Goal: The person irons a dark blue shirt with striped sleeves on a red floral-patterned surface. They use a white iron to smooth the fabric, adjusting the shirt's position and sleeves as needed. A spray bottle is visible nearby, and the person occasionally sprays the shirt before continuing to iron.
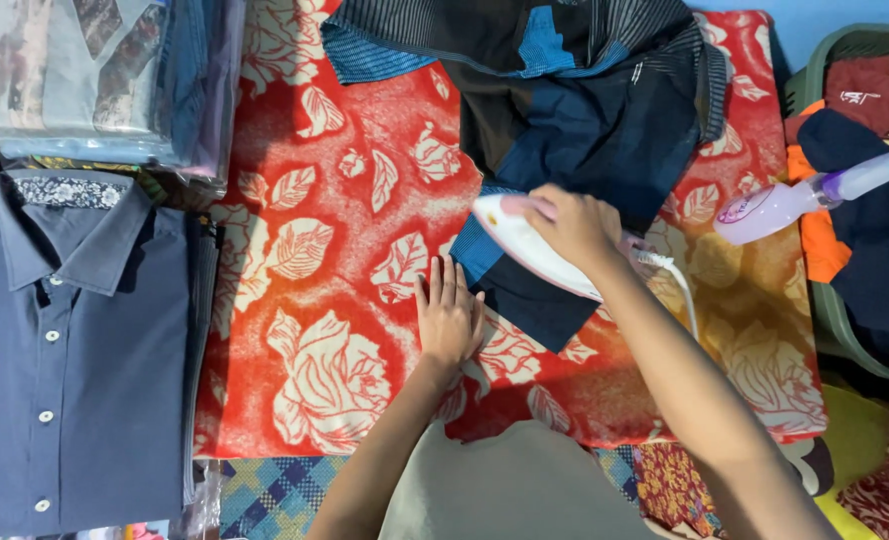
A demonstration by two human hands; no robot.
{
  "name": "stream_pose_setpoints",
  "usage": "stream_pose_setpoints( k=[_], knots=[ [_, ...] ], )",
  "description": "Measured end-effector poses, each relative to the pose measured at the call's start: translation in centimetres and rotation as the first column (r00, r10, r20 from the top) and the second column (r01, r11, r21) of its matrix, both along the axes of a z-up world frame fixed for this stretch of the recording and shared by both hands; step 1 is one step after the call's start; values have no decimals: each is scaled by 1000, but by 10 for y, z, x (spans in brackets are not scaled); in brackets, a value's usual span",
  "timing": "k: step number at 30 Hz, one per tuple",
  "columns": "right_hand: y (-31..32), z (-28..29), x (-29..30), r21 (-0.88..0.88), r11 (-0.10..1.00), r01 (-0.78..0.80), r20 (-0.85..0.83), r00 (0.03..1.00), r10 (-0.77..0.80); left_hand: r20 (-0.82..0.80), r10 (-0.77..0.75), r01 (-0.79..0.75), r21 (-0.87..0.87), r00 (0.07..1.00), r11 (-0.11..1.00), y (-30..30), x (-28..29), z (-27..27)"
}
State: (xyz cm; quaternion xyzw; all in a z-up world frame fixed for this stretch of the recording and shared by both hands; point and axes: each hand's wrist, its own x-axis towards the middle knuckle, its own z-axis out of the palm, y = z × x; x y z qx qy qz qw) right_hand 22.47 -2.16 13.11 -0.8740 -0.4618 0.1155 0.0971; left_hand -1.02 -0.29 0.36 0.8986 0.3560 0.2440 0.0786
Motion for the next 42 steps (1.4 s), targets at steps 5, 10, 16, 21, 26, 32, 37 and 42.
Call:
stream_pose_setpoints(
  k=[5, 10, 16, 21, 26, 32, 37, 42],
  knots=[
    [-32, 13, 13, -6, 997, 74, -10, 997, -75, 20, -1, 2, -28, 1000, 1000, -2, 0, -5],
    [-81, 23, 16, 124, 991, 57, -166, 985, -36, 19, -8, 8, -45, 1000, 999, 0, 0, 1],
    [-114, 1, 28, 11, 960, 279, -65, 959, -278, -10, 7, -8, -99, 1000, 995, 4, -3, 14],
    [-135, 13, 0, 52, 997, -56, -265, 962, 68, -46, 9, -19, -208, 999, 978, 6, -5, 23],
    [-135, -12, 4, 107, 984, 140, -260, 960, -108, -63, 20, -34, -223, 998, 974, 5, -7, 18],
    [-133, 6, 1, 25, 985, 170, -139, 976, -165, 97, 136, -105, -274, 986, 956, 22, 1, 16],
    [-135, -9, 1, 256, 937, 239, -229, 956, -182, 151, 233, -197, -220, 961, 955, 44, 10, 4],
    [-124, 27, -59, 50, 956, 290, -253, 929, -268, 292, 248, -166, -279, 924, 946, 46, 9, 22]
  ],
)
